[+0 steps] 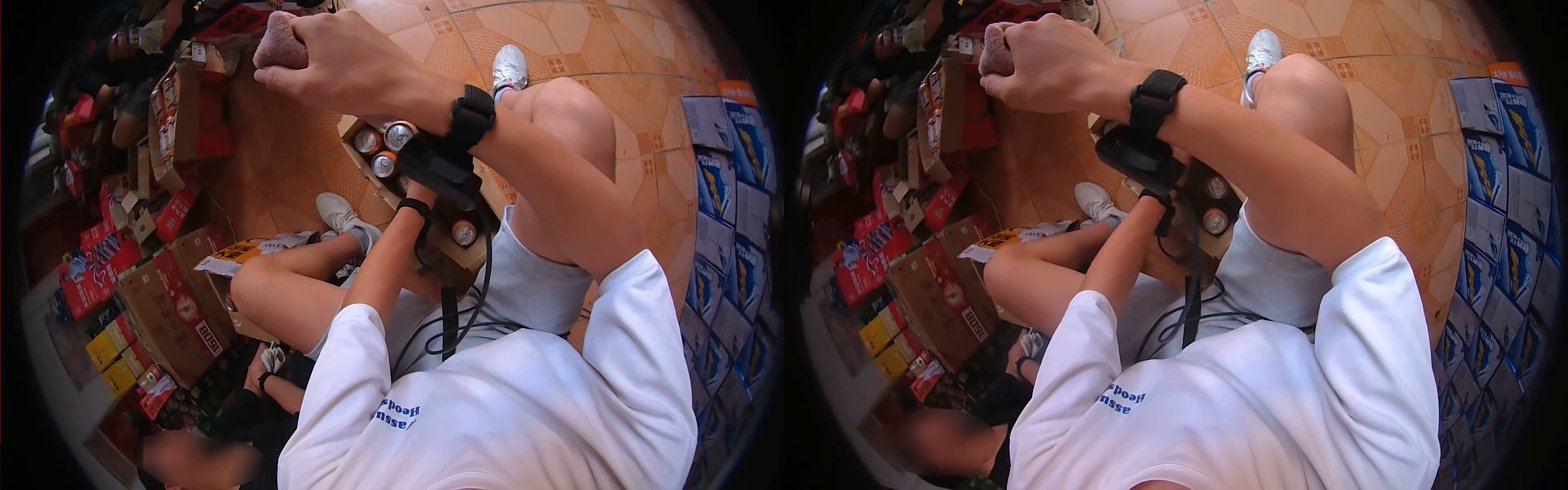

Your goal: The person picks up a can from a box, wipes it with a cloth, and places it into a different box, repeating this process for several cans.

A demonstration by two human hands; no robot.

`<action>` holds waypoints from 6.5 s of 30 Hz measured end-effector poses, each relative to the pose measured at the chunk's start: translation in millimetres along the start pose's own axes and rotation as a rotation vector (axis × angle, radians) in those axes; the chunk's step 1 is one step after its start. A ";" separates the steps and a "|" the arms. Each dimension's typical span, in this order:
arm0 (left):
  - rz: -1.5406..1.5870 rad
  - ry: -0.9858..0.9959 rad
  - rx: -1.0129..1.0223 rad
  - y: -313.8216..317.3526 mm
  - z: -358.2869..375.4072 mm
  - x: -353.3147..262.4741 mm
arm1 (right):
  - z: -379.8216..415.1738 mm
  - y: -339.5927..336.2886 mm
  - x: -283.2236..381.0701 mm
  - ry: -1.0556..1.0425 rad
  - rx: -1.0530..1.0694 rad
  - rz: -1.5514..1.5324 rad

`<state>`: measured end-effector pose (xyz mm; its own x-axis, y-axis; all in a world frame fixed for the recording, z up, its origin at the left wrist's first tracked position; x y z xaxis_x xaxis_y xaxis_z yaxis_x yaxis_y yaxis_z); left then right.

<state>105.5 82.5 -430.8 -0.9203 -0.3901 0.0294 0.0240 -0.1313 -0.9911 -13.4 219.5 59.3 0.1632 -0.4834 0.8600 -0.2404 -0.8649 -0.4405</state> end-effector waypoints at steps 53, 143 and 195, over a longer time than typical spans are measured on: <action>1.044 -0.040 0.333 -452.9 55.9 139.0 | -0.1 13.0 -23.6 0.092 0.213 -0.059; 1.749 -0.579 -0.855 -413.4 77.8 239.2 | 44.2 70.1 36.4 -0.011 0.723 -0.362; 2.277 -0.399 -0.690 -390.9 53.0 205.0 | 27.6 73.8 1.6 0.196 0.413 -0.514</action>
<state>-71.9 5.6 -30.4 0.4314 0.4709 -0.7695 0.3049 0.7267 0.6156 -4.5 151.2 21.1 -0.0263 0.0015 0.9997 0.2116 -0.9773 0.0071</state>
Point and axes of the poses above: each hand's wrist, its own z-axis away from the middle knuckle, its own y-axis out of the palm, x = y × z, the point moved 4 cm from there along -z, towards the middle knuckle, and after that the axes turned 9 degrees about x, right-handed, at the moved point
